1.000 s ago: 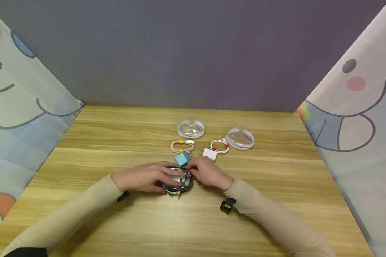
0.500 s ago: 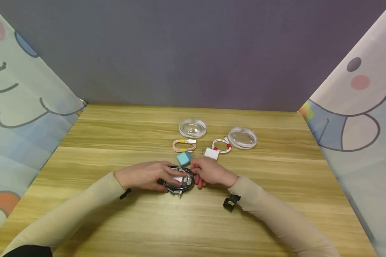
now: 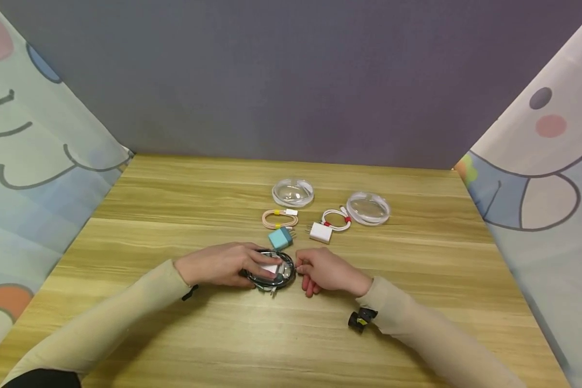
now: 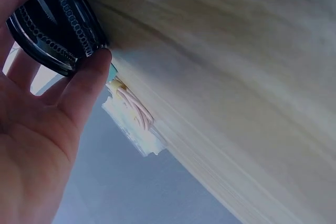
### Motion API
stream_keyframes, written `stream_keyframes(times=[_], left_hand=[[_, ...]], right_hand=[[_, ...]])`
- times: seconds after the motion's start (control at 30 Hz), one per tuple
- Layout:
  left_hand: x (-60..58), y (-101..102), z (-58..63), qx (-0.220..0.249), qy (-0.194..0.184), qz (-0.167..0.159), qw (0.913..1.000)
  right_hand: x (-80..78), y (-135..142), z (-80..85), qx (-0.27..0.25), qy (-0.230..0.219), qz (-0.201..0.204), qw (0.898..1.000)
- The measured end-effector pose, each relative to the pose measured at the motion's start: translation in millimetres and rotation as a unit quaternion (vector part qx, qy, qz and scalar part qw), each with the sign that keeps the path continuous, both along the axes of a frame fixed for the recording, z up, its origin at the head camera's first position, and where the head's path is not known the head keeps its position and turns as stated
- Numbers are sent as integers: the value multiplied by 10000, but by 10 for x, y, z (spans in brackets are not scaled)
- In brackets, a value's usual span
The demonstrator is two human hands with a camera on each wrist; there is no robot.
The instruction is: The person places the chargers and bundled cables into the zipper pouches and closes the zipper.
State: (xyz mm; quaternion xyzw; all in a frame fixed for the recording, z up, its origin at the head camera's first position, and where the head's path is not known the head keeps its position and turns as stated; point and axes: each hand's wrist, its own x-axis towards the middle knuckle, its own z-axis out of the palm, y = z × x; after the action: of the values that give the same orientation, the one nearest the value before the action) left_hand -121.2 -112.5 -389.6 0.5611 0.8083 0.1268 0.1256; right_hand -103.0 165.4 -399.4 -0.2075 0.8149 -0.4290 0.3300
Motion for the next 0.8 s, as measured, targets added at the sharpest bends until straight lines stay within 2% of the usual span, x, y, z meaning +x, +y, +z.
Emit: stream_keyframes(times=[0.4,0.67,0.8], left_hand=[[37,40,2,86,309,241,9992],[74,34,26,129,172,513,9985],[96,35,23,191,263,613,9976]], right_hand=[[225,-8,7,-322,-361,-195,9986],[246,-4,-12,-648,-642,-359,9952],[238,-2,-39,-758,-665,-394,9941]])
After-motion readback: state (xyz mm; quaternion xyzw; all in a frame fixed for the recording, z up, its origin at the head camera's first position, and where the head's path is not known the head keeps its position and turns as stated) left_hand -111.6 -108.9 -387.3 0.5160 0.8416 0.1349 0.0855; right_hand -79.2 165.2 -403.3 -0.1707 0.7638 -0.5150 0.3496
